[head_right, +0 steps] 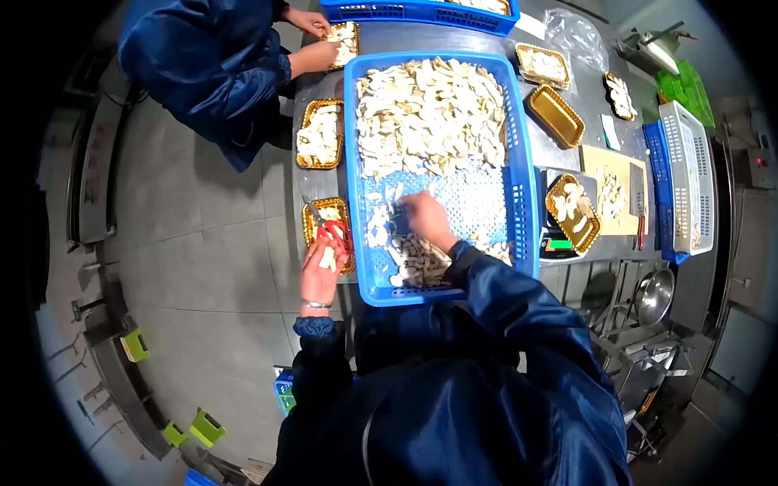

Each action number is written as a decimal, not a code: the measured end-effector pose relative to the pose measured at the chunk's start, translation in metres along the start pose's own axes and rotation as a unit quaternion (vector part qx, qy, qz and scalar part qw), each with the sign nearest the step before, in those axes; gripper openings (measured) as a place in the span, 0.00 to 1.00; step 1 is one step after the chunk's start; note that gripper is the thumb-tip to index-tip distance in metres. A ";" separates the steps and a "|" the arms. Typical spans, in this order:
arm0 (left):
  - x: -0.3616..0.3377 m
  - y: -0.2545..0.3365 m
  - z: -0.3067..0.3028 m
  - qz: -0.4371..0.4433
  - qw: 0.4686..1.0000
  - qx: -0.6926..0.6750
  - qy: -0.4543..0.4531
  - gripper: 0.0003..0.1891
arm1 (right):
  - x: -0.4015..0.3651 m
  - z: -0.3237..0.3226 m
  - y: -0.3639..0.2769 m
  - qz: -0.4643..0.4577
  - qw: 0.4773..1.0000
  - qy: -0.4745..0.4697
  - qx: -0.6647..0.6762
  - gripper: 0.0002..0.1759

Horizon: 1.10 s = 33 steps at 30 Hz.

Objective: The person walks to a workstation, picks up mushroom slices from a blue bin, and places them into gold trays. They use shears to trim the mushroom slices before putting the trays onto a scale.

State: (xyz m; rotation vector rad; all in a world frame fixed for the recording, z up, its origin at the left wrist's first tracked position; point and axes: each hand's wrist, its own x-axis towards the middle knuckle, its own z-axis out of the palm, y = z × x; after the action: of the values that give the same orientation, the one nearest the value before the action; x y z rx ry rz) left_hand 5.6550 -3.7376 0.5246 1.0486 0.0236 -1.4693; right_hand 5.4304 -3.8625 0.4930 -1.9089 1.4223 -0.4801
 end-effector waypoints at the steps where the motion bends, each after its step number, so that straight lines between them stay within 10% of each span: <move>1: 0.005 -0.006 0.004 -0.021 1.000 0.015 -0.016 0.09 | 0.004 -0.003 0.033 0.032 0.999 0.011 -0.025 0.12; 17: 0.031 -0.090 0.061 -0.128 0.988 0.085 0.021 0.08 | -0.003 -0.006 0.063 -0.033 0.990 -0.007 -0.135 0.05; 29: 0.046 -0.114 0.045 -0.229 0.970 -0.083 -0.006 0.16 | -0.031 -0.038 0.003 -0.079 0.961 -0.208 0.164 0.09; 33: 0.045 -0.112 0.031 -0.196 0.973 -0.113 0.047 0.10 | 0.019 -0.026 0.042 -0.046 0.995 0.038 0.078 0.15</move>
State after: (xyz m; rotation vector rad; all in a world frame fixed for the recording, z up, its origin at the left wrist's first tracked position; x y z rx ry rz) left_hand 5.5563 -3.7644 0.4543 0.9592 0.4801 -1.7205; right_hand 5.3909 -3.8947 0.4792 -1.8537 1.3084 -0.6936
